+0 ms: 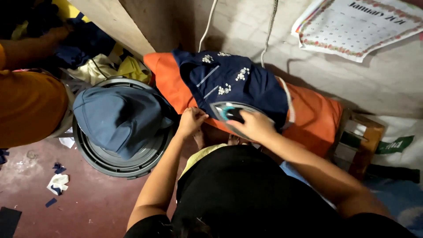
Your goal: The person is ironing a blue garment with white floral patterns on an orange padded surface and then proceeds to fold it.
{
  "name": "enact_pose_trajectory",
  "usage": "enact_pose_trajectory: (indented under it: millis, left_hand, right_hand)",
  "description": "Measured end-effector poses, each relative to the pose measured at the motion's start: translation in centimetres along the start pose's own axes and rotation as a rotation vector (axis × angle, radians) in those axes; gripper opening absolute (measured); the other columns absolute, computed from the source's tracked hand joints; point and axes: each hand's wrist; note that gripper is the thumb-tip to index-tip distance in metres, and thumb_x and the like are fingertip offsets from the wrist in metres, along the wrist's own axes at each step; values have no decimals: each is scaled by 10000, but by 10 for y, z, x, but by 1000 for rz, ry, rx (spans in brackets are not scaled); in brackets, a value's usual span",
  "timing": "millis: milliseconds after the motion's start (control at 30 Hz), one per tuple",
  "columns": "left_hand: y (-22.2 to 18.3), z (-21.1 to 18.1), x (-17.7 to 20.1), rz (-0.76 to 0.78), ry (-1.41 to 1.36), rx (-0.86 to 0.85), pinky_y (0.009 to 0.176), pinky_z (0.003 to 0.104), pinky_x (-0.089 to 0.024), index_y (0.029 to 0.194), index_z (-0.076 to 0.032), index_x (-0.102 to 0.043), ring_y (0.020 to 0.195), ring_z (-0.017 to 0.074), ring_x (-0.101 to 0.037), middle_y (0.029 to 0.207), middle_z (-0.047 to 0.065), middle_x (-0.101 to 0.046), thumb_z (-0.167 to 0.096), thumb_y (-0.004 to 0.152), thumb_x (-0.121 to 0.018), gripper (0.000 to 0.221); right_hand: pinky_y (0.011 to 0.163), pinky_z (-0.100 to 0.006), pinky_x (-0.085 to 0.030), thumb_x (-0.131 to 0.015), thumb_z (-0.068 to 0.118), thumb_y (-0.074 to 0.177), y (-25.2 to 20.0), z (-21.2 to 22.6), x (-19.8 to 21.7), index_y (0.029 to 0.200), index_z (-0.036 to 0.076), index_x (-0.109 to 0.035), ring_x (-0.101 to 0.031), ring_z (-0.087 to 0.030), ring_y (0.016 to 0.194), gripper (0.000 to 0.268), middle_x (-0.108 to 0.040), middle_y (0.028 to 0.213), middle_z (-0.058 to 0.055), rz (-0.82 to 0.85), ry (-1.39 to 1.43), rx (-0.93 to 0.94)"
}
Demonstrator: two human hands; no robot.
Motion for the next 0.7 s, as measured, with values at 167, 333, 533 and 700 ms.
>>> enact_pose_trajectory:
  millis: [167, 333, 533, 700]
  left_hand:
    - [-6, -14, 6, -6, -8, 21, 896, 438, -555, 969, -149, -791, 991, 333, -652, 927, 108, -702, -375, 853, -761, 256]
    - [-2, -18, 13, 8, -54, 52, 889, 422, -559, 978, -155, -800, 975, 328, -666, 920, 102, -699, -396, 868, -762, 268]
    - [-4, -16, 19, 66, -25, 111, 901, 445, -562, 995, -213, -796, 1032, 341, -679, 972, 123, -715, -436, 860, -744, 267]
    - [-9, -24, 24, 26, 31, 99, 860, 466, -571, 987, -162, -801, 960, 384, -697, 922, 156, -703, -365, 864, -743, 245]
  right_hand:
    - [515, -427, -549, -757, 558, 846, -62, -64, 43, 803, 86, -684, -717, -387, 649, 479, -702, 642, -171, 58, 3, -95]
    - [548, -433, -556, -750, 580, 825, -61, -85, 26, 774, 152, -658, -723, -373, 690, 441, -702, 639, -122, 41, -19, -97]
    - [503, -398, -534, -718, 688, 799, -22, -28, -2, 712, 185, -619, -726, -309, 613, 520, -678, 583, -78, -7, -36, -8]
    - [560, -454, -567, -715, 566, 873, -53, -50, 23, 778, 93, -683, -731, -389, 693, 484, -706, 660, -181, 6, -6, -246]
Point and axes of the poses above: each hand's wrist, its own y-axis towards the middle knuckle, its own x-axis out of the back of the hand, z = x × y
